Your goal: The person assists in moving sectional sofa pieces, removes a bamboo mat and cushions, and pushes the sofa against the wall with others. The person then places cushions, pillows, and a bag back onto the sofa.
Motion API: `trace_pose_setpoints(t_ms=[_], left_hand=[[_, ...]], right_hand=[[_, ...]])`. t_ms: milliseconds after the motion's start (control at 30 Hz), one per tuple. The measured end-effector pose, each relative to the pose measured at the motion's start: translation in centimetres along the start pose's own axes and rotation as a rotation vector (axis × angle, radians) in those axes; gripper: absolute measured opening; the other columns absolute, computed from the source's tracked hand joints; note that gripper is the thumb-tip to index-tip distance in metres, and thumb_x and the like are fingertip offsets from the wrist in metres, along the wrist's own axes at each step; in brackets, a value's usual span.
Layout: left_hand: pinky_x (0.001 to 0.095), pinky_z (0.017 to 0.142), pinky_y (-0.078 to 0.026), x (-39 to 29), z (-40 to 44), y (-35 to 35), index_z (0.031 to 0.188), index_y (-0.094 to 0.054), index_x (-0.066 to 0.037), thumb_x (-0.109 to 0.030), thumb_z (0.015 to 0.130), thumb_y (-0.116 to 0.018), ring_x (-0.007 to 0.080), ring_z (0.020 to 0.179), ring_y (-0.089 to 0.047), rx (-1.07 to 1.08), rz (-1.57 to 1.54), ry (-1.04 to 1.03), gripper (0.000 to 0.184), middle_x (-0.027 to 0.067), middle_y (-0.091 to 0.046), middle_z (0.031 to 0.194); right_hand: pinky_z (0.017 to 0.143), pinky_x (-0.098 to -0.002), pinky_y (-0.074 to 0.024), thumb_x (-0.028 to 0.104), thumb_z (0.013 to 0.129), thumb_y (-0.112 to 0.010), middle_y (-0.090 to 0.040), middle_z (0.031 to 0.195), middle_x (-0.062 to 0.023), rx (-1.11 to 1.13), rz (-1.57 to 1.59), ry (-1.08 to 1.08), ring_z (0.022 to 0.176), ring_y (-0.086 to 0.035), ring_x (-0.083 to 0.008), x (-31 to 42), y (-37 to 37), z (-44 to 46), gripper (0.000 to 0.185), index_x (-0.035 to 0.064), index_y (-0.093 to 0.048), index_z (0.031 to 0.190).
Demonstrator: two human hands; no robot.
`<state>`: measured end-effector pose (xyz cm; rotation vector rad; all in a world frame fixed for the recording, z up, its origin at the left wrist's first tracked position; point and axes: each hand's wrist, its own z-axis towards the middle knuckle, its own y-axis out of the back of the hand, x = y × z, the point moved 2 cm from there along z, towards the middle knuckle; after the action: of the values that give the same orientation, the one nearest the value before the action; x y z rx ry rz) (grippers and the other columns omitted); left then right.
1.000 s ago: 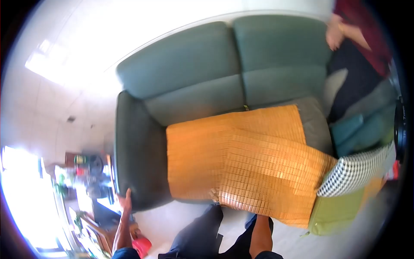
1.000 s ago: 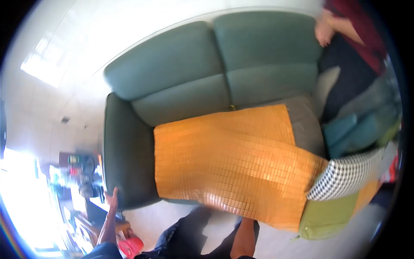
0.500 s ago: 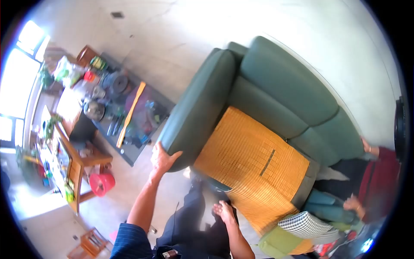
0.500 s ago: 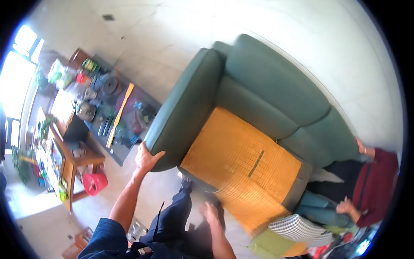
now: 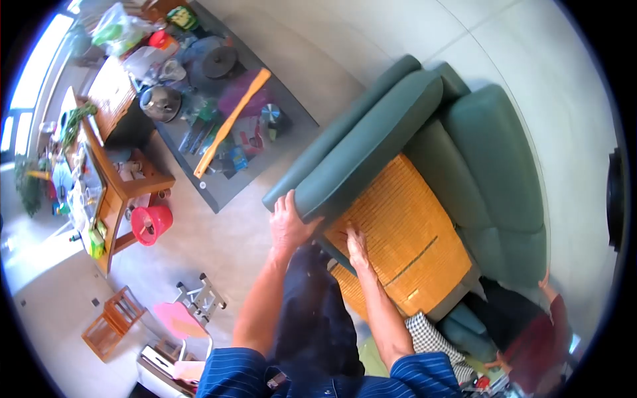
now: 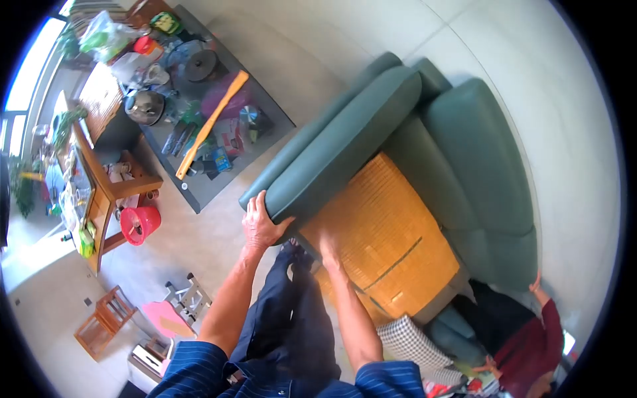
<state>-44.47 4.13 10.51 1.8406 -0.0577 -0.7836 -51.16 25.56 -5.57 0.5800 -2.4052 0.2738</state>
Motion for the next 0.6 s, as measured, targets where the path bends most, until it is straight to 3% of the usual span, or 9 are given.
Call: trace_pose_setpoints(t_ms=[67,133,200,267,300,367,567,600], left_hand=[[0.0436,0.082,-0.043,0.4,0.0,-0.7,0.121,-0.039,0.0,-0.046,0.056,-0.076,0.0373,0.099,-0.051,0.012,-0.029,-0.02,0.088,0.0201,-0.049,0.11],[0.0421,0.083,-0.043,1.7,0.2,-2.6,0.122,-0.038,0.003,-0.044,0.055,-0.078,0.039,0.1,-0.051,-0.076,-0.016,-0.207,0.09,0.0234,-0.049,0.112],[0.0412,0.085,-0.042,2.0,-0.2,-3.4,0.121,-0.04,0.005,-0.042,0.056,-0.079,0.0391,0.101,-0.05,-0.034,-0.054,-0.16,0.089,0.0245,-0.05,0.111],[0.0428,0.086,-0.041,1.0,-0.4,-3.2,0.12,-0.04,0.005,-0.036,0.057,-0.08,0.0385,0.101,-0.05,-0.078,-0.032,-0.237,0.085,0.0238,-0.05,0.109],[0.0431,0.087,-0.041,1.5,-0.5,-3.6,0.121,-0.04,0.003,-0.035,0.058,-0.08,0.0384,0.102,-0.05,-0.116,-0.092,-0.323,0.084,0.0231,-0.05,0.11],[0.043,0.087,-0.041,0.8,-0.9,-3.4,0.12,-0.041,0.001,-0.034,0.058,-0.08,0.0388,0.101,-0.05,-0.097,-0.018,-0.284,0.081,0.0217,-0.051,0.11],[0.0422,0.086,-0.042,2.8,-1.0,-4.2,0.119,-0.042,0.003,-0.041,0.063,-0.076,0.0378,0.099,-0.051,-0.138,0.033,-0.377,0.078,0.0216,-0.052,0.108],[0.0428,0.085,-0.043,2.8,-1.0,-4.2,0.119,-0.041,0.004,-0.044,0.065,-0.074,0.0378,0.098,-0.052,-0.131,0.076,-0.356,0.079,0.022,-0.052,0.108]], right_hand=[[0.082,-0.0365,-0.0424,0.029,0.088,-0.047,-0.059,0.103,-0.0169,0.006,-0.081,-0.318,0.097,-0.054,-0.0253,2.6,-2.3,-3.8,0.038,-0.0037,-0.055,0.105],[0.068,-0.0375,-0.0441,0.029,0.085,-0.048,-0.062,0.076,-0.0147,0.03,-0.059,-0.023,0.076,-0.058,-0.0224,3.1,-3.3,-6.6,0.033,-0.0024,-0.059,0.082],[0.059,-0.0281,-0.0438,0.018,0.088,-0.046,-0.06,0.078,-0.0077,0.143,-0.533,0.083,0.069,-0.056,-0.0154,-4.8,-1.6,-5.9,0.019,0.0026,-0.057,0.089],[0.057,-0.031,-0.042,0.019,0.086,-0.047,-0.059,0.074,-0.0081,-0.036,-0.426,-0.131,0.066,-0.055,-0.0153,-3.5,-1.3,-10.2,0.02,0.0008,-0.055,0.084],[0.057,-0.0333,-0.0414,0.022,0.085,-0.048,-0.057,0.068,-0.0098,-0.048,-0.437,-0.119,0.063,-0.054,-0.0173,-4.5,-0.7,-11.6,0.024,-0.0005,-0.053,0.08],[0.057,-0.0348,-0.042,0.025,0.085,-0.048,-0.056,0.062,-0.0119,-0.179,-0.431,0.002,0.059,-0.055,-0.0219,-7.4,-0.3,-13.9,0.028,0.0003,-0.052,0.073],[0.057,-0.0349,-0.0448,0.027,0.085,-0.047,-0.056,0.06,-0.0103,-0.507,-0.269,-0.234,0.059,-0.057,-0.0213,-16.4,-1.2,-22.1,0.029,0.0026,-0.055,0.071],[0.056,-0.0337,-0.0448,0.026,0.085,-0.048,-0.056,0.061,-0.0083,-0.515,-0.057,-0.229,0.059,-0.056,-0.0193,-17.0,-1.7,-23.8,0.028,0.0034,-0.055,0.071]])
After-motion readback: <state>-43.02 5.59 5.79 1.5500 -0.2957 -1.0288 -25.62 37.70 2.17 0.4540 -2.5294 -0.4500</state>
